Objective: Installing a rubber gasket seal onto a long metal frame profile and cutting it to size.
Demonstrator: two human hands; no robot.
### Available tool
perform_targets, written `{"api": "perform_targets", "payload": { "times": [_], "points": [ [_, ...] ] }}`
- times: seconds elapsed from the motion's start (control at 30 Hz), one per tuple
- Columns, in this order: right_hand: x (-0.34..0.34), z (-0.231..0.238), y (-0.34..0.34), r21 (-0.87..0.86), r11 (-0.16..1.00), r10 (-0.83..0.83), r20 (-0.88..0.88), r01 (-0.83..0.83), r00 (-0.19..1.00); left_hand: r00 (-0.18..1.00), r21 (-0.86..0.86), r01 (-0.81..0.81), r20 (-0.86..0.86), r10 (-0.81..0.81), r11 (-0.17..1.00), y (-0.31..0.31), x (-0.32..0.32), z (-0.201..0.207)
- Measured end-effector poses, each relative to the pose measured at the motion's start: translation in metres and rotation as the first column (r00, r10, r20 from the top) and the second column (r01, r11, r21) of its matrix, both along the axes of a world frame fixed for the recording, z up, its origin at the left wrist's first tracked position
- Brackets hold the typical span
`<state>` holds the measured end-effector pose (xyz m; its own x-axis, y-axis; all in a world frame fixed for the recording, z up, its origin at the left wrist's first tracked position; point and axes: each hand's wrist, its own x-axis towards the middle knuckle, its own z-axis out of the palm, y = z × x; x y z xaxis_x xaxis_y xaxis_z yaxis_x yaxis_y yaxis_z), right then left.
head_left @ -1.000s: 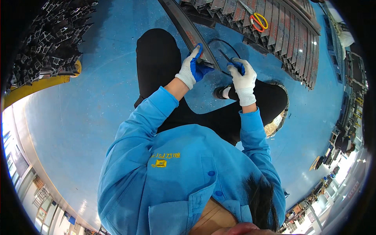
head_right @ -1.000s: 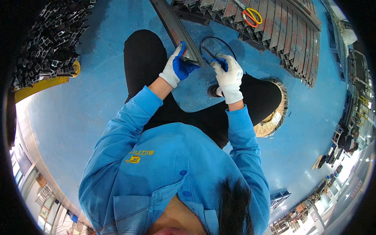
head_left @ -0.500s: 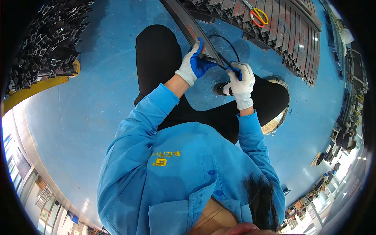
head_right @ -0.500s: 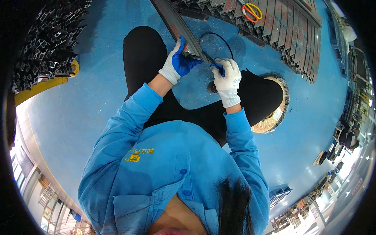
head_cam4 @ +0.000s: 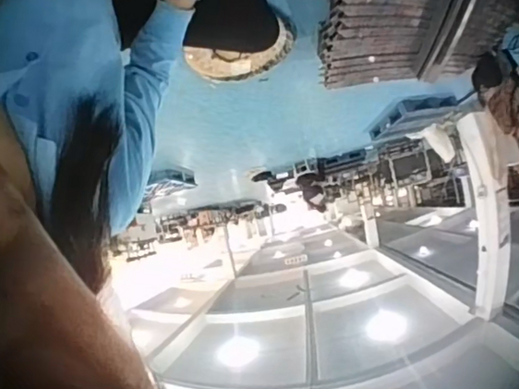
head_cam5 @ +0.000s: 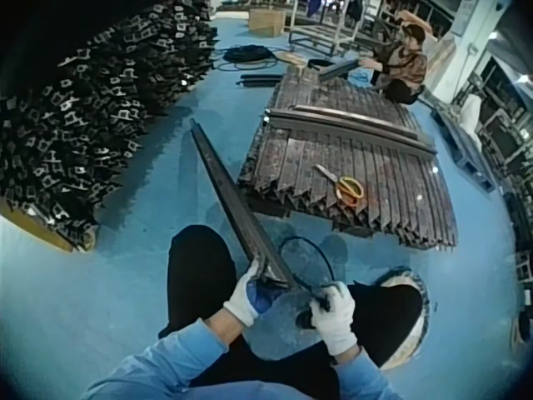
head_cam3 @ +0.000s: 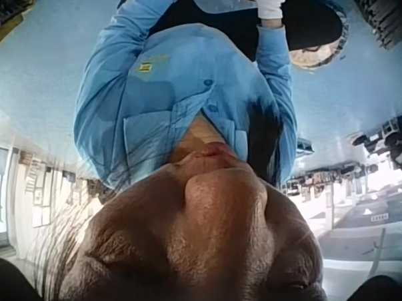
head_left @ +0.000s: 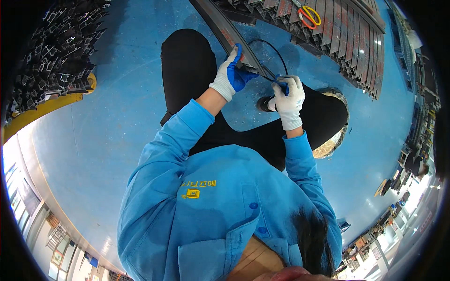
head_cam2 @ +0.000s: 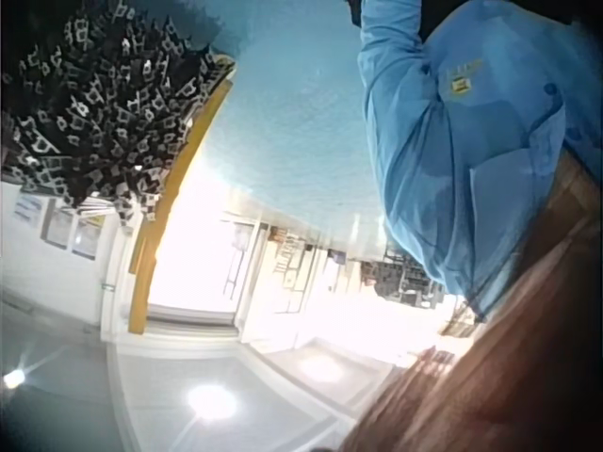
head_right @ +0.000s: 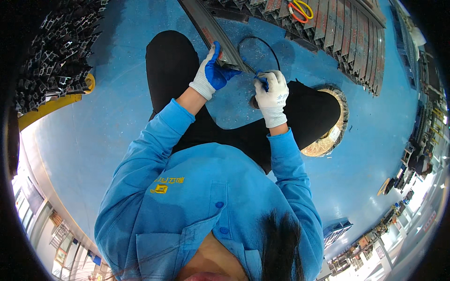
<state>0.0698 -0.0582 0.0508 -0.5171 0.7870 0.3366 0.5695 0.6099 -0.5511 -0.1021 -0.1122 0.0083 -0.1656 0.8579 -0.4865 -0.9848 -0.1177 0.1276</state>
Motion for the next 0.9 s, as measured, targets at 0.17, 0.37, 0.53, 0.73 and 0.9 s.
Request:
{"api": "perform_targets", "payload": {
  "times": [0.17,0.37,0.53,0.73,0.9],
  "points": [
    [0.004,-0.006,-0.001,-0.005,1.000,0.011,-0.021,-0.011,1.000,1.000,-0.025,-0.006,0.029,0.006,1.000,0.001,0.000,-0.001],
    [0.009,-0.002,-0.010,-0.104,0.994,-0.022,0.030,0.025,0.999,0.999,-0.068,0.021,-0.039,-0.024,0.997,0.000,0.001,0.002],
    [0.010,0.002,-0.017,-0.141,0.989,-0.034,0.070,0.044,0.997,0.998,-0.064,0.035,-0.050,-0.039,0.997,0.000,0.001,0.001],
    [0.010,0.003,-0.022,-0.082,0.995,-0.043,0.148,0.055,0.988,0.996,-0.156,0.041,-0.072,-0.053,0.987,0.002,0.002,-0.006],
    [0.013,0.004,-0.025,-0.019,0.998,-0.049,0.212,0.054,0.976,0.997,-0.191,0.016,-0.069,-0.030,0.981,0.004,0.003,-0.010]
  ]
}}
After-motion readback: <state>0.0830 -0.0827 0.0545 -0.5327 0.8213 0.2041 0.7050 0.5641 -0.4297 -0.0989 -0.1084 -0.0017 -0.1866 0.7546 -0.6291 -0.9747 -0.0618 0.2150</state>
